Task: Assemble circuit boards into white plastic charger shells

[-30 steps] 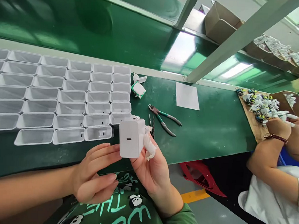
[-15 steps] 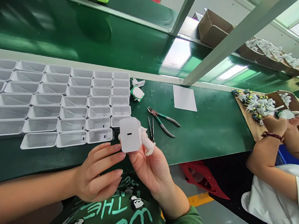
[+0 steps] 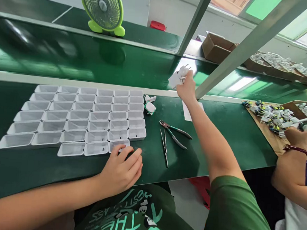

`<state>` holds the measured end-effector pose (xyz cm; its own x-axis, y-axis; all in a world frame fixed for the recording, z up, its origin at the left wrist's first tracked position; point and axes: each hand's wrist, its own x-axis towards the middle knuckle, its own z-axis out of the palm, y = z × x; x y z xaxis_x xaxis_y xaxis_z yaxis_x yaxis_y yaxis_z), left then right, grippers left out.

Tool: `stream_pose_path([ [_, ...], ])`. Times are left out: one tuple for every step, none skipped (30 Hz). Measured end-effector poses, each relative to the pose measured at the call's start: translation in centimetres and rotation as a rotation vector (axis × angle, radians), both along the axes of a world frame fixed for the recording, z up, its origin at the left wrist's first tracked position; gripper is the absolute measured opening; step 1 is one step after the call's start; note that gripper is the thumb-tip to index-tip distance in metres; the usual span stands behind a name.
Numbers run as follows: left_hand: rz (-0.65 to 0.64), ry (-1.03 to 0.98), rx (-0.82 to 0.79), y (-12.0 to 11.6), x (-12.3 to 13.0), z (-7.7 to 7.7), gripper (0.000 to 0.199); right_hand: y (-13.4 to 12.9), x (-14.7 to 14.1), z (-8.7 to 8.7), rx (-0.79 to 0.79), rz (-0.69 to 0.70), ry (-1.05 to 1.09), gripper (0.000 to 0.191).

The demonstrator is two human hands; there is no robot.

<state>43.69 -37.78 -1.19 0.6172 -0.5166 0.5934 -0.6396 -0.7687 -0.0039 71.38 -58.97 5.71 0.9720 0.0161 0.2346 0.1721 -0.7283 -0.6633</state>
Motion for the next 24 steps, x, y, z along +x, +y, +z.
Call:
stream_pose_path([
  [-0.023,-0.015,0.002,0.0,0.0,-0.1,0.011,0.2,2.2,0.0,-0.049,-0.042,0.014,0.039],
  [-0.06,-0.031,0.0,0.0,0.1,-0.2,0.009,0.5,3.8,-0.1,-0.087,-0.065,0.034,0.039],
  [-0.107,-0.045,-0.004,0.0,0.2,-0.3,0.007,0.9,5.0,-0.2,-0.12,-0.081,0.056,0.039],
  [-0.161,-0.058,-0.011,0.0,0.4,-0.5,0.007,1.4,5.8,-0.3,-0.146,-0.089,0.076,0.039],
  [-0.216,-0.069,-0.021,0.1,0.5,-0.6,0.008,1.9,6.1,-0.4,-0.169,-0.09,0.091,0.038],
  [-0.271,-0.078,-0.036,0.1,0.7,-0.8,0.01,2.3,6.0,-0.4,-0.193,-0.088,0.099,0.038],
  [-0.326,-0.085,-0.051,0.2,0.8,-0.9,0.013,2.8,5.6,-0.5,-0.217,-0.084,0.097,0.039],
  [-0.38,-0.089,-0.062,0.2,1.0,-0.9,0.014,3.1,5.0,-0.4,-0.245,-0.076,0.091,0.04],
  [-0.427,-0.091,-0.071,0.3,1.0,-0.9,0.016,3.4,4.0,-0.4,-0.273,-0.058,0.089,0.04],
  [-0.464,-0.09,-0.08,0.3,1.1,-0.8,0.016,3.6,3.0,-0.3,-0.304,-0.029,0.1,0.039],
  [-0.48,-0.088,-0.091,0.3,1.0,-0.7,0.016,3.8,1.9,-0.3,-0.333,0.014,0.136,0.036],
  [-0.464,-0.091,-0.11,0.3,1.0,-0.6,0.014,3.9,0.8,-0.2,-0.36,0.071,0.199,0.031],
  [-0.415,-0.098,-0.138,0.3,0.8,-0.5,0.011,4.1,-0.3,-0.2,-0.381,0.132,0.288,0.024],
  [-0.335,-0.103,-0.171,0.3,0.7,-0.4,0.007,4.4,-1.1,-0.3,-0.395,0.19,0.384,0.018],
  [-0.241,-0.106,-0.203,0.2,0.6,-0.3,0.004,4.6,-1.7,-0.3,-0.402,0.235,0.477,0.014],
  [-0.146,-0.103,-0.224,0.1,0.5,-0.3,0.007,5.0,-2.1,-0.4,-0.402,0.264,0.554,0.014],
  [-0.071,-0.096,-0.233,0.1,0.4,-0.3,0.01,5.3,-2.3,-0.5,-0.397,0.28,0.613,0.015],
  [-0.025,-0.085,-0.229,0.0,0.4,-0.3,0.012,5.7,-2.3,-0.6,-0.387,0.286,0.656,0.018],
  [-0.011,-0.07,-0.212,0.0,0.5,-0.3,0.012,6.1,-2.2,-0.7,-0.374,0.286,0.688,0.02],
  [-0.028,-0.059,-0.188,0.0,0.6,-0.3,0.012,6.4,-2.0,-0.8,-0.357,0.285,0.714,0.021],
  [-0.067,-0.053,-0.165,0.0,0.7,-0.3,0.012,6.6,-1.8,-0.9,-0.335,0.285,0.736,0.022],
  [-0.119,-0.049,-0.147,0.0,0.8,-0.3,0.013,6.8,-1.6,-1.0,-0.309,0.285,0.753,0.021],
  [-0.171,-0.047,-0.136,0.1,0.9,-0.3,0.013,6.9,-1.5,-1.2,-0.278,0.283,0.765,0.019],
  [-0.21,-0.045,-0.137,0.2,1.0,-0.3,0.014,6.9,-1.5,-1.3,-0.243,0.28,0.773,0.017],
])
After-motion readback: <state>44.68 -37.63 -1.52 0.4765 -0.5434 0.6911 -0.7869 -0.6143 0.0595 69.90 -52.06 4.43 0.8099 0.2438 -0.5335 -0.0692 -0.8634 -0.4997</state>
